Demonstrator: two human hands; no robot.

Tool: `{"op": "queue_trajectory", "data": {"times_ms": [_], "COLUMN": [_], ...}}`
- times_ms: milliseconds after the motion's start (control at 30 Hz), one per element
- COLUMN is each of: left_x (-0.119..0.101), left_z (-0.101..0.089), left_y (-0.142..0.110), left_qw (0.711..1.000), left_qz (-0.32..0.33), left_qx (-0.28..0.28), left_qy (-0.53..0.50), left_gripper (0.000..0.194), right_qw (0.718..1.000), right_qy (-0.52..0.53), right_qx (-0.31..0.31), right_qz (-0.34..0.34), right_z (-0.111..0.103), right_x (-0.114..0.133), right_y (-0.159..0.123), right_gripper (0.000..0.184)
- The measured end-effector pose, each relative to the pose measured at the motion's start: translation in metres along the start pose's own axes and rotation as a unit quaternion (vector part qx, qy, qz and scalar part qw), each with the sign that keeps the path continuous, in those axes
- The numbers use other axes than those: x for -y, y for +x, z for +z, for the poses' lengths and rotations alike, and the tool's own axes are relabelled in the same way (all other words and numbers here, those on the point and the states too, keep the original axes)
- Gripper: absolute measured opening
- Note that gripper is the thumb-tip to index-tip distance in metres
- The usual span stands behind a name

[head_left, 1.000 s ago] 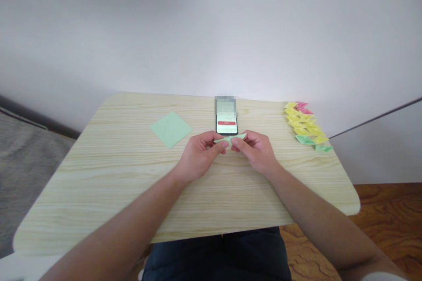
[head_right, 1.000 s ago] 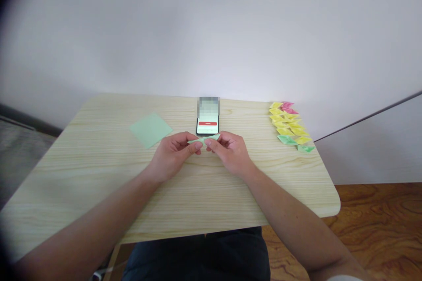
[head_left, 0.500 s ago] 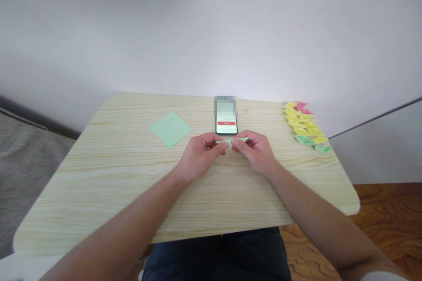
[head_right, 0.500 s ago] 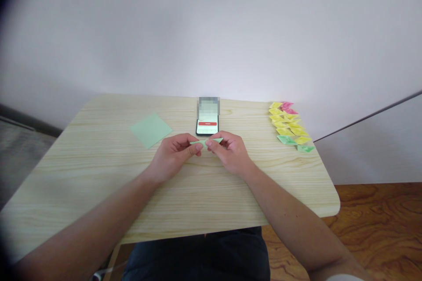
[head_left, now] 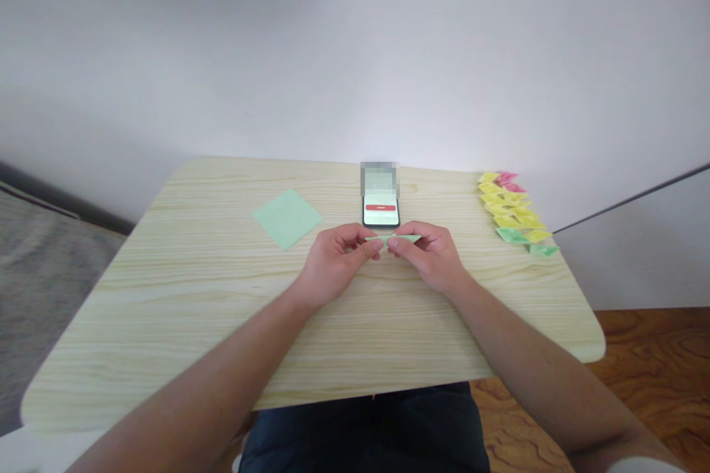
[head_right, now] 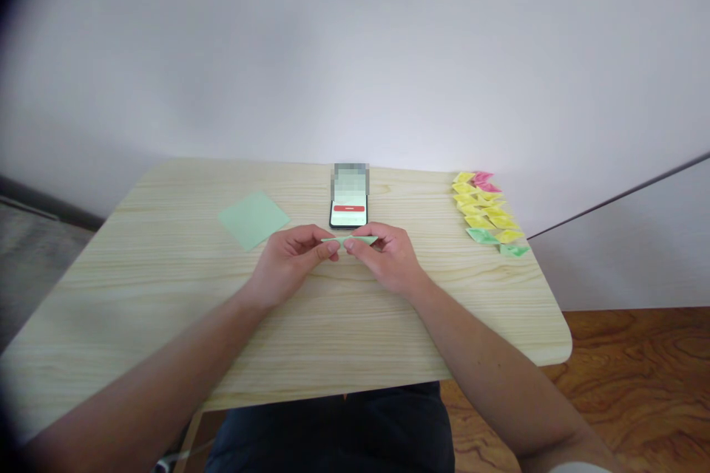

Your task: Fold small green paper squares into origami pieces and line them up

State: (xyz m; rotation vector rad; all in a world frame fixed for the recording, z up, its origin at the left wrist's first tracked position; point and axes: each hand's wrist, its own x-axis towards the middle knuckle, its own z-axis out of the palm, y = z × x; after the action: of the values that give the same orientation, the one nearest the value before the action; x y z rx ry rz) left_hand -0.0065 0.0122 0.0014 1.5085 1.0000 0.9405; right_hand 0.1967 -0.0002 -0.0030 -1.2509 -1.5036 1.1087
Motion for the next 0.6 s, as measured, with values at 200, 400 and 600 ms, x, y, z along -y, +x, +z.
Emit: {"op": "queue_trajectory", "data": {"times_ms": [200, 400, 600], "left_x": [-0.0026, -0.0046, -0.0014], "left_z": [-0.0011, -0.0005, -0.0027], "left_y": [-0.0004, -0.0008, -0.0002], "left_qw": [1.0, 1.0, 1.0], "left_qz": [0.014, 0.019, 0.022], "left_qx": [0.002, -0.004, 0.006], "left_qy": [0.009, 0.024, 0.009], "left_gripper": [0.025, 0.026, 0.026], "right_qw": [1.0, 1.0, 0.999], "right_qy": [0.001, 0.001, 0.037], "right_qx": [-0.006, -0.007, 0.022], "right_qz": [-0.004, -0.005, 0.017], "right_z": [0.0, -0.0006, -0.0008], "right_x": [0.0008, 0.0014, 0.0013], "right_y": [0.0001, -0.0003, 0.0], "right_gripper": [0.023, 0.025, 0.025]}}
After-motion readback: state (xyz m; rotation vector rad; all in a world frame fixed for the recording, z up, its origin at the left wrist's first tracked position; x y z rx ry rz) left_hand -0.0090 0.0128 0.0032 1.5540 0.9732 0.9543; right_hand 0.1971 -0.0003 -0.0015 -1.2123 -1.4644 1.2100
